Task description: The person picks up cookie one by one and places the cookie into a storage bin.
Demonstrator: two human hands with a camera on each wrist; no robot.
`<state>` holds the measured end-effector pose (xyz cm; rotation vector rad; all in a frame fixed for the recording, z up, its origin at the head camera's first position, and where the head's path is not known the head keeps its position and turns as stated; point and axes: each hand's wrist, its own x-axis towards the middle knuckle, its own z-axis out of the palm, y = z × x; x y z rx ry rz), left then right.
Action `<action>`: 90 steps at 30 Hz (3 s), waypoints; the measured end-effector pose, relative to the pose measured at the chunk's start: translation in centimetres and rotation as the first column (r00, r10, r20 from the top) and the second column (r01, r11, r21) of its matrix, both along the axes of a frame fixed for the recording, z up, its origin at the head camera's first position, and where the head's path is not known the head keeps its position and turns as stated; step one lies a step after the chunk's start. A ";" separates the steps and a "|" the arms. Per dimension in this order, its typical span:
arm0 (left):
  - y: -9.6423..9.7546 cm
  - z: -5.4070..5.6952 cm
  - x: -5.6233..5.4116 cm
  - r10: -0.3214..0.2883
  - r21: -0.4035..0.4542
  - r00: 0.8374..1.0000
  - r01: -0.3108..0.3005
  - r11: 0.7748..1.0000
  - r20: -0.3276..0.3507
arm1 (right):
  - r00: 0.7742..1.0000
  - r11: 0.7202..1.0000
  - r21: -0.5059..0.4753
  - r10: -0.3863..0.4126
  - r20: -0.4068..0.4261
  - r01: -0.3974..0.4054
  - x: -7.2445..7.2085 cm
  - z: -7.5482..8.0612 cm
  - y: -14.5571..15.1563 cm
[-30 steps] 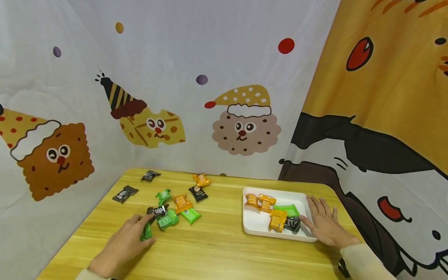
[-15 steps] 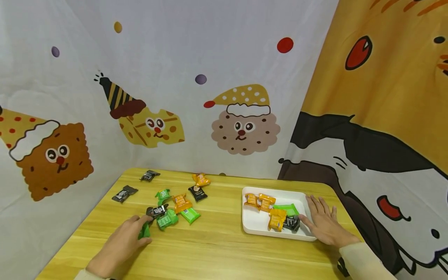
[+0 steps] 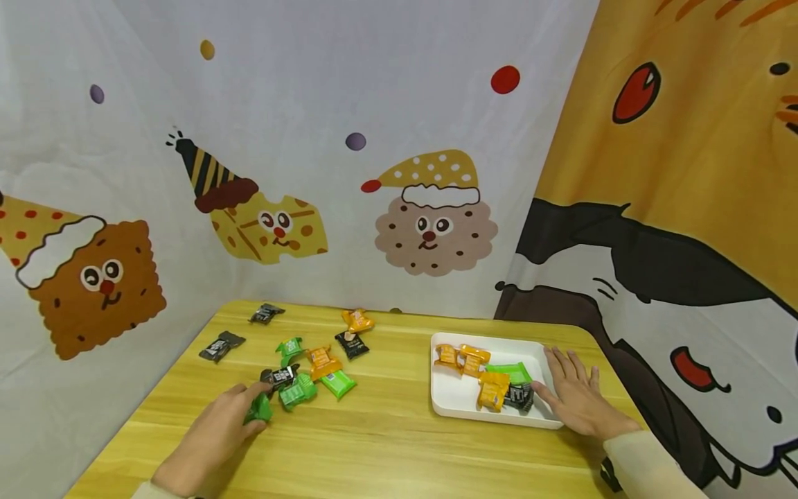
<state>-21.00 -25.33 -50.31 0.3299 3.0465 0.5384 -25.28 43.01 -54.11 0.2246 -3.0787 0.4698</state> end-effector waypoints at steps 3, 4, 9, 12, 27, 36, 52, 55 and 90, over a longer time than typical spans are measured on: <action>0.1 0.0 0.1 0.004 -0.002 1.000 -0.004 1.000 -0.012 | 1.000 1.000 0.004 -0.002 0.002 0.002 0.0 -0.1 0.0; 0.1 0.0 0.1 0.002 -0.004 1.000 -0.002 1.000 -0.017 | 1.000 1.000 0.007 -0.002 0.000 0.002 0.0 -0.1 0.1; 0.4 0.2 0.2 0.003 -0.003 1.000 -0.003 1.000 -0.022 | 1.000 1.000 -0.003 -0.001 0.001 0.001 0.0 0.1 0.0; 0.6 0.4 0.3 0.001 0.003 1.000 -0.001 1.000 -0.030 | 1.000 1.000 -0.015 0.004 0.007 -0.004 0.0 0.1 0.0; 3.7 1.6 0.1 -0.037 0.035 0.992 0.042 0.999 -0.120 | 1.000 1.000 -0.004 0.003 0.001 -0.003 0.1 0.3 -0.1; 6.4 1.9 -0.6 -0.082 0.016 0.984 0.086 0.996 -0.157 | 1.000 1.000 -0.002 0.006 -0.002 -0.006 0.0 0.2 -0.1; 10.3 2.3 -2.3 -0.114 0.058 0.969 0.130 0.990 -0.218 | 1.000 1.000 0.010 0.010 -0.027 -0.010 0.1 0.1 0.0; 11.1 2.3 -2.6 -0.117 0.047 0.964 0.131 0.990 -0.239 | 0.999 1.000 0.011 0.017 -0.031 -0.016 0.0 0.0 0.1; 21.8 4.0 -6.3 -0.370 -0.014 0.862 0.390 0.921 -0.347 | 0.999 0.999 0.019 0.047 -0.027 -0.047 -0.8 0.1 0.0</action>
